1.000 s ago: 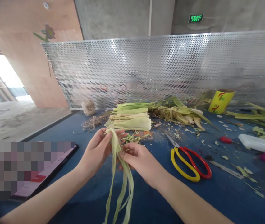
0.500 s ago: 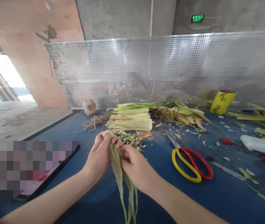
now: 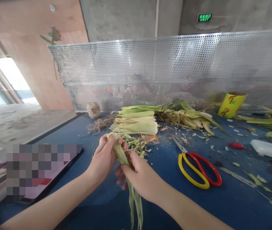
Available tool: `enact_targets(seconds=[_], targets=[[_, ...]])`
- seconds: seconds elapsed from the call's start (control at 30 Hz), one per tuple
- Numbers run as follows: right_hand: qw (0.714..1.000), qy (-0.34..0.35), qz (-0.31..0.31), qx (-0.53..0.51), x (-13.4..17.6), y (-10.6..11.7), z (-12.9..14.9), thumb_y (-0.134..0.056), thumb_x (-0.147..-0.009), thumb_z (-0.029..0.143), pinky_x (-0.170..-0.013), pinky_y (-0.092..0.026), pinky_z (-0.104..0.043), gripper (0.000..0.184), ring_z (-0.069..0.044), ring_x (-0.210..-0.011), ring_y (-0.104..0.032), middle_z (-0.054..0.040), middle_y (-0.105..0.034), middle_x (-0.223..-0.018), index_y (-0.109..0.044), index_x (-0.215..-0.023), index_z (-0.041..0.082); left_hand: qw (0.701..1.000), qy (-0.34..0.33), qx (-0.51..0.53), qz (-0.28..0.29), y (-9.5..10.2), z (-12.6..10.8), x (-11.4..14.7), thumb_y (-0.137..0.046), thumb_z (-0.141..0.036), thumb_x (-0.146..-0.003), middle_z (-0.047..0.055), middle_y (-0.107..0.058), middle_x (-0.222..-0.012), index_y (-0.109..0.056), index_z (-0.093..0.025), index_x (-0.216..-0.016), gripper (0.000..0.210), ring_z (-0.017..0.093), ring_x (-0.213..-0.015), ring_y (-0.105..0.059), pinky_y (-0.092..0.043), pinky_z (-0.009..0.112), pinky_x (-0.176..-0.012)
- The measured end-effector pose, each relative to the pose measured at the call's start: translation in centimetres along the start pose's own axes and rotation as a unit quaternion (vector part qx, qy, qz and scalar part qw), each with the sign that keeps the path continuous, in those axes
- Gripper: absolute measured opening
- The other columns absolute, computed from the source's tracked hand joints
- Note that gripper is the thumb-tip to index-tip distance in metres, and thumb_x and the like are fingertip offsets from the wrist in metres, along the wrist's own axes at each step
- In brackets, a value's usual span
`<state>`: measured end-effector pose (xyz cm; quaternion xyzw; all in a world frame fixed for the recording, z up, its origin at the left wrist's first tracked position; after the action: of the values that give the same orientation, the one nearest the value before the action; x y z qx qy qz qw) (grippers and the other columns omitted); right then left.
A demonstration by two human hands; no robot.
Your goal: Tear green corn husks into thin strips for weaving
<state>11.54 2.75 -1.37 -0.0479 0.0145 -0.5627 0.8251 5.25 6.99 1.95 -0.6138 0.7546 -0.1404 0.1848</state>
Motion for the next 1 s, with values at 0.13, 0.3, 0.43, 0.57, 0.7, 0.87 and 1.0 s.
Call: enact_targets(seconds=[0.13,0.3,0.43,0.57,0.7,0.87,1.0], targets=[[0.993,-0.059,0.031,-0.099,0.3,-0.7,-0.9,-0.056,-0.074,0.041,-0.048,-0.046,-0.027,0.029,-0.012,-0.052,-0.056,0.0031,-0.052,-0.065,-0.044,-0.088,0.018,1.0,-0.006,0.018,0.006,-0.1,-0.7,-0.1,-0.043,-0.03,-0.084,-0.004,-0.052,-0.068,-0.027,-0.024,-0.079,0.017,0.012,-0.052,-0.054,-0.038,0.019,-0.037],[0.985,-0.074,0.063,-0.143,0.7,-1.0,-1.3,-0.053,-0.079,0.041,-0.043,-0.038,-0.021,0.027,-0.004,-0.041,-0.04,0.0049,-0.046,-0.059,-0.049,-0.088,0.016,0.996,0.009,0.085,0.012,-0.3,-1.6,-0.2,-0.043,-0.02,-0.084,-0.006,-0.045,-0.059,-0.029,-0.022,-0.072,0.019,0.011,-0.049,-0.05,-0.043,0.023,-0.046],[0.978,-0.099,0.074,-0.169,1.0,-1.1,-1.4,-0.054,-0.08,0.037,-0.045,-0.031,-0.018,0.022,-0.002,-0.044,-0.027,0.005,-0.041,-0.061,-0.053,-0.089,0.017,0.99,0.018,0.137,0.014,0.0,-2.0,-0.6,-0.047,-0.017,-0.081,-0.004,-0.045,-0.062,-0.034,-0.02,-0.07,0.018,0.008,-0.047,-0.044,-0.041,0.022,-0.046],[0.971,-0.089,0.09,-0.203,0.8,-1.3,-1.0,-0.053,-0.081,0.041,-0.047,-0.029,-0.019,0.025,-0.003,-0.046,-0.026,0.0052,-0.037,-0.06,-0.055,-0.086,0.016,0.985,0.02,0.168,0.039,0.1,-2.3,-1.0,-0.045,-0.016,-0.082,-0.003,-0.045,-0.062,-0.036,-0.02,-0.069,0.017,0.008,-0.047,-0.042,-0.037,0.02,-0.045],[0.969,-0.076,0.084,-0.219,0.6,-1.1,-1.1,-0.052,-0.082,0.039,-0.048,-0.03,-0.021,0.024,-0.003,-0.045,-0.025,0.0063,-0.031,-0.057,-0.053,-0.078,0.015,0.983,0.013,0.17,0.072,-0.4,-3.2,-1.1,-0.042,-0.017,-0.085,-0.004,-0.045,-0.06,-0.037,-0.019,-0.067,0.018,0.007,-0.046,-0.043,-0.037,0.019,-0.045],[0.975,-0.035,0.04,-0.217,0.2,0.1,0.1,-0.056,-0.079,0.036,-0.046,-0.027,-0.021,0.024,-0.004,-0.044,-0.024,0.0073,-0.03,-0.053,-0.048,-0.071,0.016,0.992,-0.013,0.079,0.093,-0.3,-5.1,-1.2,-0.051,-0.022,-0.081,0.004,-0.062,-0.079,-0.047,-0.018,-0.079,0.006,0.016,-0.072,-0.061,-0.048,0.032,-0.067],[0.968,0.046,-0.026,-0.246,-0.5,1.6,2.7,-0.059,-0.076,0.033,-0.046,-0.025,-0.02,0.021,-0.004,-0.044,-0.023,0.008,-0.026,-0.053,-0.047,-0.07,0.017,0.988,0.035,-0.093,0.118,0.1,-4.5,-1.0,-0.067,-0.023,-0.069,0.011,-0.061,-0.11,-0.057,-0.019,-0.096,0.03,0.022,-0.097,-0.059,-0.044,0.036,-0.084]])
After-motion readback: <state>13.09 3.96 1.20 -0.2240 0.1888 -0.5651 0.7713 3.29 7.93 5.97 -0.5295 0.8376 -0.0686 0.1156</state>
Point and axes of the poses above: each hand's wrist, its own x-axis away from the middle knuckle, its own y-axis out of the back of the hand, z = x × y, the point moved 9 cm from there along -x, towards the middle knuckle
